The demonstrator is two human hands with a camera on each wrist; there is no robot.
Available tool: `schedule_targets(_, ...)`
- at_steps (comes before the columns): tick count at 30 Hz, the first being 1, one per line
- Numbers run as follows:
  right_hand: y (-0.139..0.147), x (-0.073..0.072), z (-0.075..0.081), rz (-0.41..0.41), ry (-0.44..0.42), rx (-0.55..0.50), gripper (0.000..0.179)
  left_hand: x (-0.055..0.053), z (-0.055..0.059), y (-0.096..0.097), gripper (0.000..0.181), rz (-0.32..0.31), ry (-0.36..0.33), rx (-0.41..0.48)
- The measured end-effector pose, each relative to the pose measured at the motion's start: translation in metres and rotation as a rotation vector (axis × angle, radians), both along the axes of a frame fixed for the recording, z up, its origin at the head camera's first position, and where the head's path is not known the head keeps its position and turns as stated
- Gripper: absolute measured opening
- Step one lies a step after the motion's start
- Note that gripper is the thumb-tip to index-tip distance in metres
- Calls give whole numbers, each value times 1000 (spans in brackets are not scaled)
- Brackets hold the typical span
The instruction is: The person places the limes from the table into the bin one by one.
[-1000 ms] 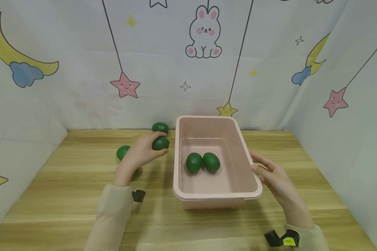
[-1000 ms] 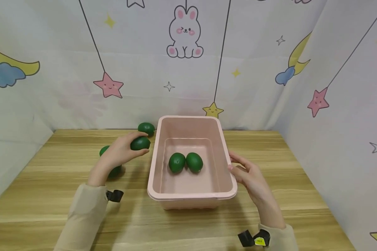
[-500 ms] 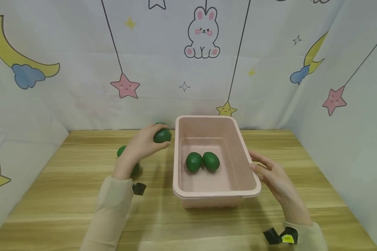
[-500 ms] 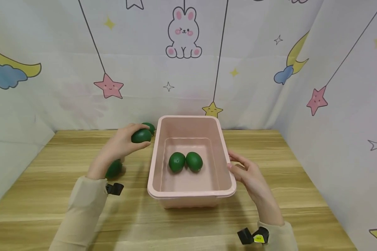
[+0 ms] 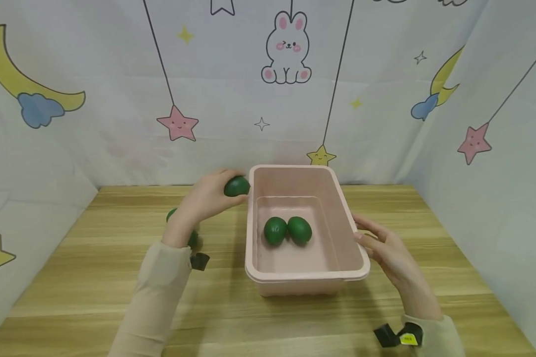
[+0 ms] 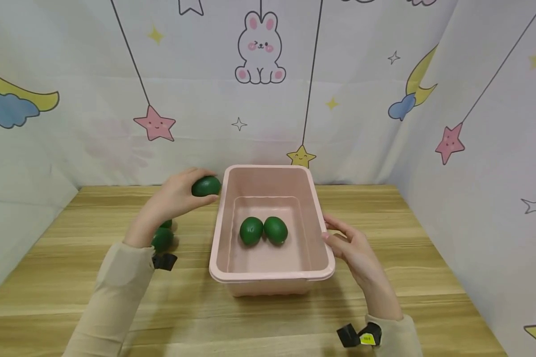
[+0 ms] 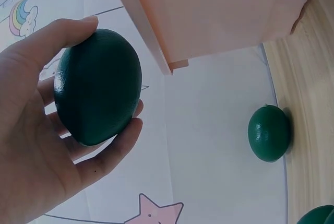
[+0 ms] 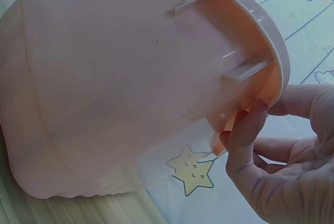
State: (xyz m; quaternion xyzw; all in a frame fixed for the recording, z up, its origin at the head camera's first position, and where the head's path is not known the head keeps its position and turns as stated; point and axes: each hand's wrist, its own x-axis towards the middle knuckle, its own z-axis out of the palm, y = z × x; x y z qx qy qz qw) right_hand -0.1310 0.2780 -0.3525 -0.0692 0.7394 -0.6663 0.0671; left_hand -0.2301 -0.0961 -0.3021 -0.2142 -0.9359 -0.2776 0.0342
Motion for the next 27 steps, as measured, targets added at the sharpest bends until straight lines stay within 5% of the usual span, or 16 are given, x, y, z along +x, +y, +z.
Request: schedule_targets(27, 1, 0, -1, 1, 1, 15, 56, -13, 32, 29, 53, -122, 42, -108)
